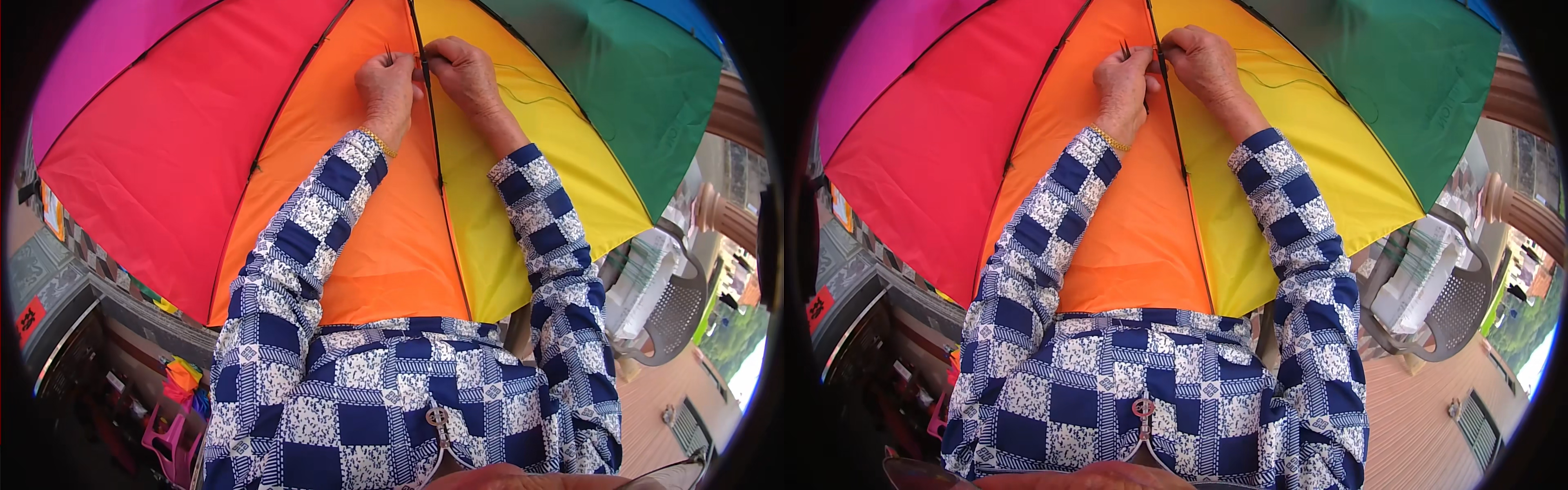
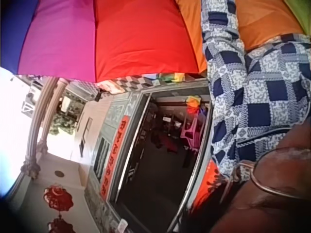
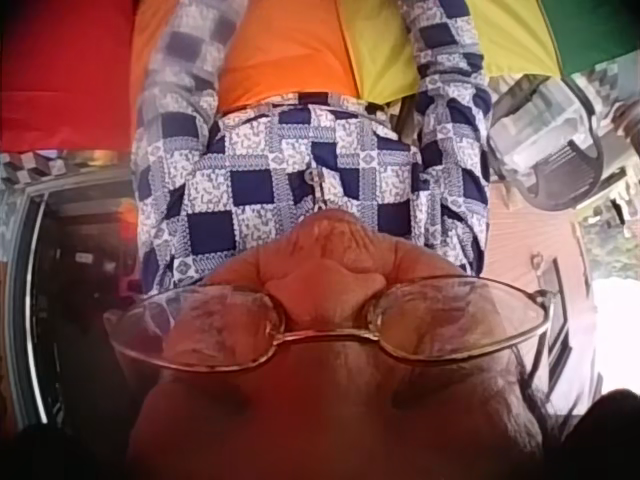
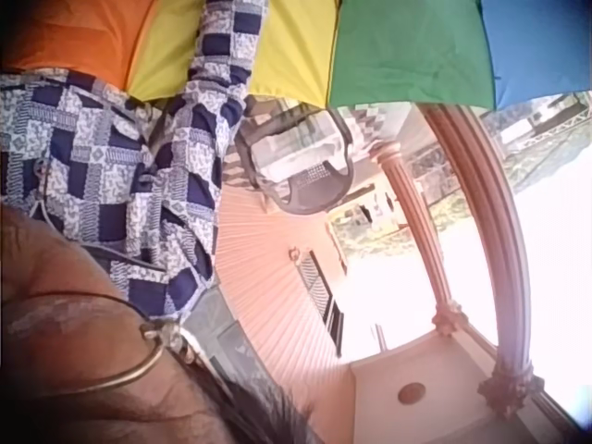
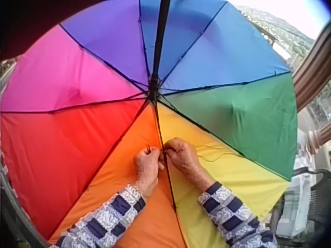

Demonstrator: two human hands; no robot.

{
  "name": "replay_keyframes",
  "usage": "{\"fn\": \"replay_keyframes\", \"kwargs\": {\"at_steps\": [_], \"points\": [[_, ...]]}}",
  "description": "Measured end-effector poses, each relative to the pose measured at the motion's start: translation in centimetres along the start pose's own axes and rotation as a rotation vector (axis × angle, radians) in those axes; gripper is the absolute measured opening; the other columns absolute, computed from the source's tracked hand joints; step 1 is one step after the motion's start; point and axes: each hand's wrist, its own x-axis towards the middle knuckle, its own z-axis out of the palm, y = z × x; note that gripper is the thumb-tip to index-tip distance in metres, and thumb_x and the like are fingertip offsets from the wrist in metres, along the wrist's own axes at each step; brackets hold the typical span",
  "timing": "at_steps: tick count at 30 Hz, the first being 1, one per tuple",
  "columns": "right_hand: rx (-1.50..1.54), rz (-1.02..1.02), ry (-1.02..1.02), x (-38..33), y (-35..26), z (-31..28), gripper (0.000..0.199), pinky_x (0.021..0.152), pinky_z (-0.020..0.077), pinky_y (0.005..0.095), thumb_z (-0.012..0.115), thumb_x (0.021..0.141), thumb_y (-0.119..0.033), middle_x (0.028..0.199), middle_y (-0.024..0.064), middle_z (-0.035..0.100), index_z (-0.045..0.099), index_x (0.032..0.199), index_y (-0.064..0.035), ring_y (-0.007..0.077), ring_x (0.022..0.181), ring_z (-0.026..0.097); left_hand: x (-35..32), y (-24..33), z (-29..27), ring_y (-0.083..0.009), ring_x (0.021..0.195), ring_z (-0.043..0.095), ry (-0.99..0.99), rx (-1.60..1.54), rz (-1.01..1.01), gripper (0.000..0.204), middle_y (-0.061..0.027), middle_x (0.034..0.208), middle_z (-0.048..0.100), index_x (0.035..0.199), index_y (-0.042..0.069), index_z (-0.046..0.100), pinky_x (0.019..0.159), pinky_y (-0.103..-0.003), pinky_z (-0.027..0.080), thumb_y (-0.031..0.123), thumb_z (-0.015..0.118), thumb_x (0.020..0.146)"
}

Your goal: Repairing or assembling a colorful umbrella by attaching the fabric to the ribs.

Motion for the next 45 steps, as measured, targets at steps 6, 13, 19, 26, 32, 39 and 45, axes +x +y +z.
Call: {"fn": "replay_keyframes", "kwargs": {"at_steps": [6,13,19,26,32,39,45], "points": [[-0.019,-0.024,0.058,-0.3,-0.1,0.3,0.007,0.064,0.0487,0.0369,0.060,0.076,-0.017,0.077,0.0044,0.062,0.066,0.078,-0.0142,0.0269,0.073,0.061,0.2,0.1,0.3,-0.0107,0.038,0.048,0.023,0.024,-0.022,0.009,-0.0062,0.062,0.059,0.074,-0.001,0.056,0.037,-0.024,0.038,0.007,0.059,0.077],[-0.030,-0.028,0.072,-0.4,0.0,0.5,0.008,0.064,0.0487,0.0377,0.060,0.075,-0.017,0.077,0.0047,0.061,0.066,0.078,-0.0140,0.0273,0.073,0.061,0.2,0.1,0.6,-0.0100,0.040,0.046,0.040,0.025,-0.049,0.010,-0.0055,0.064,0.057,0.076,-0.001,0.057,0.039,-0.022,0.038,0.008,0.060,0.080],[-0.071,-0.022,0.053,-0.6,-0.2,0.5,0.010,0.065,0.0482,0.0294,0.060,0.075,-0.010,0.078,0.0063,0.063,0.065,0.083,-0.0087,0.0229,0.073,0.062,0.4,-0.2,0.5,-0.0104,0.042,0.049,0.045,0.024,-0.036,0.009,-0.0054,0.063,0.058,0.075,-0.001,0.056,0.038,-0.023,0.039,0.007,0.059,0.079],[-0.169,0.031,0.009,-0.2,-0.5,0.7,0.012,0.066,0.0485,0.0330,0.059,0.076,-0.012,0.080,0.0070,0.063,0.066,0.085,-0.0097,0.0252,0.074,0.062,0.2,-0.3,0.4,-0.0091,0.042,0.048,0.027,0.063,-0.006,0.009,-0.0056,0.065,0.059,0.077,0.000,0.058,0.039,-0.022,0.039,0.008,0.059,0.080],[-0.111,0.056,-0.029,0.1,-0.6,0.2,0.012,0.066,0.0486,0.0346,0.058,0.076,-0.012,0.081,0.0073,0.063,0.066,0.084,-0.0095,0.0266,0.075,0.062,-0.2,-0.6,0.5,-0.0093,0.041,0.048,0.051,0.038,0.034,0.008,-0.0050,0.065,0.059,0.079,0.000,0.058,0.039,-0.022,0.039,0.007,0.058,0.080],[-0.086,0.016,0.057,-0.5,-0.6,0.5,0.010,0.064,0.0484,0.0344,0.059,0.075,-0.012,0.080,0.0059,0.063,0.066,0.082,-0.0106,0.0264,0.074,0.062,-0.1,-1.2,0.3,-0.0097,0.042,0.048,0.036,-0.056,0.040,0.007,-0.0046,0.064,0.059,0.081,0.000,0.058,0.040,-0.022,0.038,0.008,0.057,0.082],[-0.162,0.000,0.133,-0.7,-0.8,1.1,0.009,0.063,0.0479,0.0341,0.060,0.074,-0.011,0.077,0.0043,0.061,0.067,0.080,-0.0123,0.0254,0.072,0.061,0.1,-0.9,0.2,-0.0097,0.043,0.047,0.020,-0.078,-0.032,0.008,-0.0041,0.064,0.058,0.082,0.001,0.059,0.042,-0.022,0.038,0.007,0.055,0.083]]}}
